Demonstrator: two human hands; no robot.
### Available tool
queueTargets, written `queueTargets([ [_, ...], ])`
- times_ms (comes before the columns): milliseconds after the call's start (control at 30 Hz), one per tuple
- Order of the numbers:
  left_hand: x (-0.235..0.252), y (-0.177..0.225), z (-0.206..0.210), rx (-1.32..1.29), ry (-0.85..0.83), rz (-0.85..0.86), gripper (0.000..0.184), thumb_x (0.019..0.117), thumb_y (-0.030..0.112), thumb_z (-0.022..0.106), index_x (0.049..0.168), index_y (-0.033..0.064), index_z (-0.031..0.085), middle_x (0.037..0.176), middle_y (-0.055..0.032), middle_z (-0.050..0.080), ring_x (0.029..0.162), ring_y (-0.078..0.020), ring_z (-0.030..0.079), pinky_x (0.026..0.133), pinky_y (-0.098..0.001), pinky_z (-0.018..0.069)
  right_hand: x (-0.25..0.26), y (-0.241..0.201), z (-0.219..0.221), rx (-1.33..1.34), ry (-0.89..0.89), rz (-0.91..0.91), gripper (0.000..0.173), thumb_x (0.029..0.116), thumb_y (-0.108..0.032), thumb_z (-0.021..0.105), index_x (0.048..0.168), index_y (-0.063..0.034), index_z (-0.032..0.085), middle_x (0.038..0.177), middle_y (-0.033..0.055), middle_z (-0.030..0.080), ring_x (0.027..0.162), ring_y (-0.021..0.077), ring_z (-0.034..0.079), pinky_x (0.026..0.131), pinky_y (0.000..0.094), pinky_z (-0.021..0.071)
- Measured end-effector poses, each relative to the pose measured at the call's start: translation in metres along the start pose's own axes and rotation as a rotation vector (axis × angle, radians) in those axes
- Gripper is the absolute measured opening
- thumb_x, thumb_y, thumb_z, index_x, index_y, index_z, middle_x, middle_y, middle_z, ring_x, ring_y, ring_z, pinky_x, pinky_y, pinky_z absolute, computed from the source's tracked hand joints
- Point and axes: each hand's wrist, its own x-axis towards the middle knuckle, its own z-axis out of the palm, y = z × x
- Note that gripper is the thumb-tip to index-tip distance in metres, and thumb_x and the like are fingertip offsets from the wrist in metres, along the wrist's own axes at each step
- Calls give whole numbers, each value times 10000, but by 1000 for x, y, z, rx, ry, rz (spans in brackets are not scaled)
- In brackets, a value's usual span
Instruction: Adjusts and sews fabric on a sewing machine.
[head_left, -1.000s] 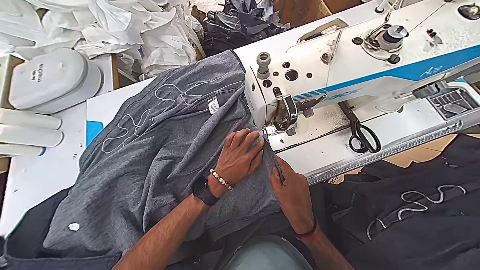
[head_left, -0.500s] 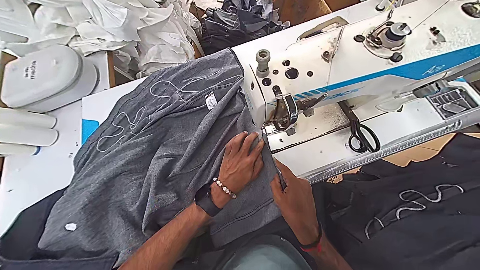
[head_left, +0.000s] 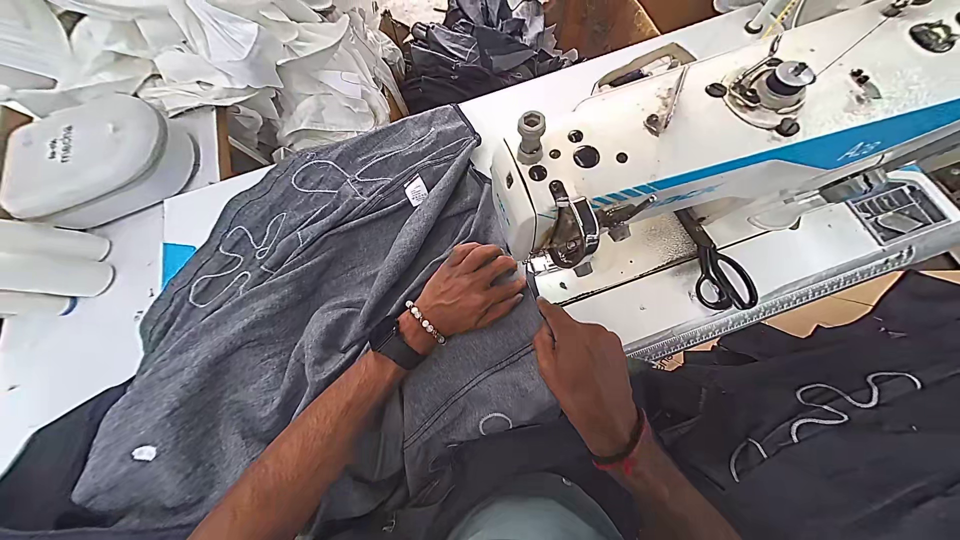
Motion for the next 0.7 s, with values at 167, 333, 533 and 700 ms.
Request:
queueTargets([
  [167,0,60,-2,-172,-60,-459,339,1041,289,470,1257,210,720,1419,-29,624,1382,-267,515,1119,-484,436,32,13,19,65,-31,45,474,965,-346,545,1359,-110,662,639,52,647,557,262,635,508,466,499],
  [333,-16,68,3,-171,-99,-534,469,1063,454,386,1483,327,552,1599,43,461,1538,-315,297,1223,-640,200,55,42,16,134,-201,-7,435,1005,-461,581,1279,-146,704,771,76,708,650,252,668,621,516,557],
  [533,-20,59,7,-179,-66,-455,462,1069,491,343,1435,363,593,1594,-35,469,1519,-418,299,1179,-708,220,4,101,-14,211,-203,-126,513,978,-427,652,1331,-54,654,659,-51,626,481,52,509,437,279,464],
  [700,-20,57,13,-234,15,-292,395,1083,389,391,1366,335,661,1505,-80,557,1473,-341,405,1222,-558,284,-70,113,-21,355,-238,-102,344,865,-250,720,1152,-78,642,862,-33,704,721,-21,652,639,180,574],
])
